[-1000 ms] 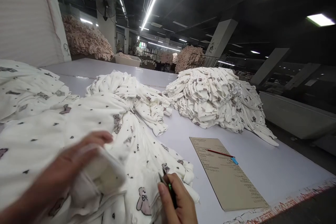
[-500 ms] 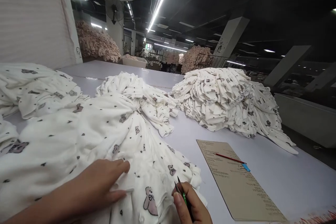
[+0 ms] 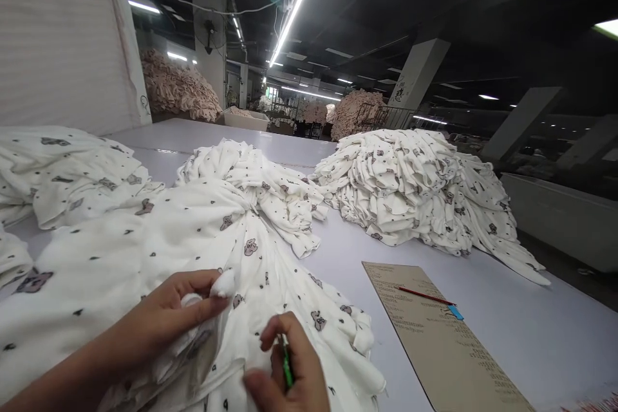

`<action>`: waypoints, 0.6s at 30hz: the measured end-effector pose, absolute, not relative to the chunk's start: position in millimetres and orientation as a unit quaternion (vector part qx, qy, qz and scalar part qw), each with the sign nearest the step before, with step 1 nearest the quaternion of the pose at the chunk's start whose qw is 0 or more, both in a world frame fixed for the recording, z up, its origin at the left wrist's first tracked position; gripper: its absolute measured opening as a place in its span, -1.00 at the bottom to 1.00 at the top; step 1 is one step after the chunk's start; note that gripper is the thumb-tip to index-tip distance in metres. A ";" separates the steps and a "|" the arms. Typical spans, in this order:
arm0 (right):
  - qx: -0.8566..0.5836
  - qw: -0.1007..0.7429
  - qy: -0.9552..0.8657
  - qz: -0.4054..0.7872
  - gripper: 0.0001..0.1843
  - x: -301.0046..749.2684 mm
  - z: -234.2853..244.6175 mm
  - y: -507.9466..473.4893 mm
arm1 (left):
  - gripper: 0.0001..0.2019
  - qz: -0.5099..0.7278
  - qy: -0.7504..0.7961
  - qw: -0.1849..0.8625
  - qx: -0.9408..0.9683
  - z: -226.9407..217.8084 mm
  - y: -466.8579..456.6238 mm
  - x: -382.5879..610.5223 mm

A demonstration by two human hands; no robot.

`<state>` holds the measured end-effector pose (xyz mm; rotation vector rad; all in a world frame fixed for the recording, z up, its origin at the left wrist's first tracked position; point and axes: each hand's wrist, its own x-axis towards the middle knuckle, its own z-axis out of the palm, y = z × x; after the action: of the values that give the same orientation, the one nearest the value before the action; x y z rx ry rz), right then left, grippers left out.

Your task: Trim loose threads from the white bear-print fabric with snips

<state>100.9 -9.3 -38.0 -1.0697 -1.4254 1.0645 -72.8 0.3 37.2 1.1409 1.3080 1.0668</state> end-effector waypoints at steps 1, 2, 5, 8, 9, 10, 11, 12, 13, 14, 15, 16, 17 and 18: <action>-0.448 0.491 -0.606 0.437 -0.38 92.8 -38.6 -8.8 | -0.68 0.458 0.548 0.491 0.500 34.7 1.0 -72.0; -0.454 0.469 -0.626 0.427 -0.37 85.7 -40.3 -8.1 | -0.71 0.477 0.548 0.448 0.521 33.0 1.9 -72.7; -0.444 0.425 -0.689 0.385 -0.63 71.7 -49.7 -5.5 | -0.79 0.536 0.540 0.358 0.542 32.2 5.5 -80.5; -0.416 0.442 -0.709 0.359 -0.94 67.6 -58.5 -2.8 | -0.77 0.553 0.544 0.385 0.500 33.7 10.2 -90.4; -0.421 0.449 -0.696 0.370 -0.98 68.3 -59.7 -1.9 | -0.76 0.553 0.546 0.398 0.488 34.0 11.8 -93.3; -0.430 0.455 -0.674 0.392 -0.93 70.0 -59.8 -1.0 | -0.75 0.549 0.547 0.408 0.483 33.9 13.2 -96.0; -0.441 0.462 -0.646 0.418 -0.88 72.3 -58.7 0.1 | -0.74 0.543 0.548 0.416 0.482 33.7 14.5 -98.2; -0.445 0.472 -0.619 0.443 -0.83 75.3 -56.6 1.4 | -0.74 0.537 0.549 0.426 0.478 33.2 15.4 -100.1; -0.441 0.484 -0.598 0.464 -0.78 78.7 -53.6 2.9 | -0.74 0.521 0.552 0.433 0.485 32.6 16.0 -101.3; -0.431 0.493 -0.582 0.481 -0.75 82.1 -50.1 4.6 | -0.72 0.496 0.558 0.429 0.509 31.9 16.2 -101.8; -0.420 0.500 -0.573 0.496 -0.72 85.4 -46.4 6.2 | -0.67 0.461 0.565 0.410 0.548 31.1 16.1 -101.5; -0.409 0.506 -0.566 0.507 -0.71 88.4 -42.8 7.8 | -0.61 0.416 0.567 0.381 0.600 30.3 15.6 -100.1; -0.398 0.509 -0.563 0.516 -0.70 90.8 -39.6 9.2 | -0.58 0.364 0.558 0.347 0.660 29.4 14.9 -97.8; -0.387 0.511 -0.561 0.523 -0.70 92.7 -37.1 10.2 | -0.60 0.318 0.537 0.314 0.715 28.3 14.0 -94.5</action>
<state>92.7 10.2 -37.1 -0.9321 -1.3504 1.2595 -94.5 14.0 28.3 1.8850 1.4160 0.8378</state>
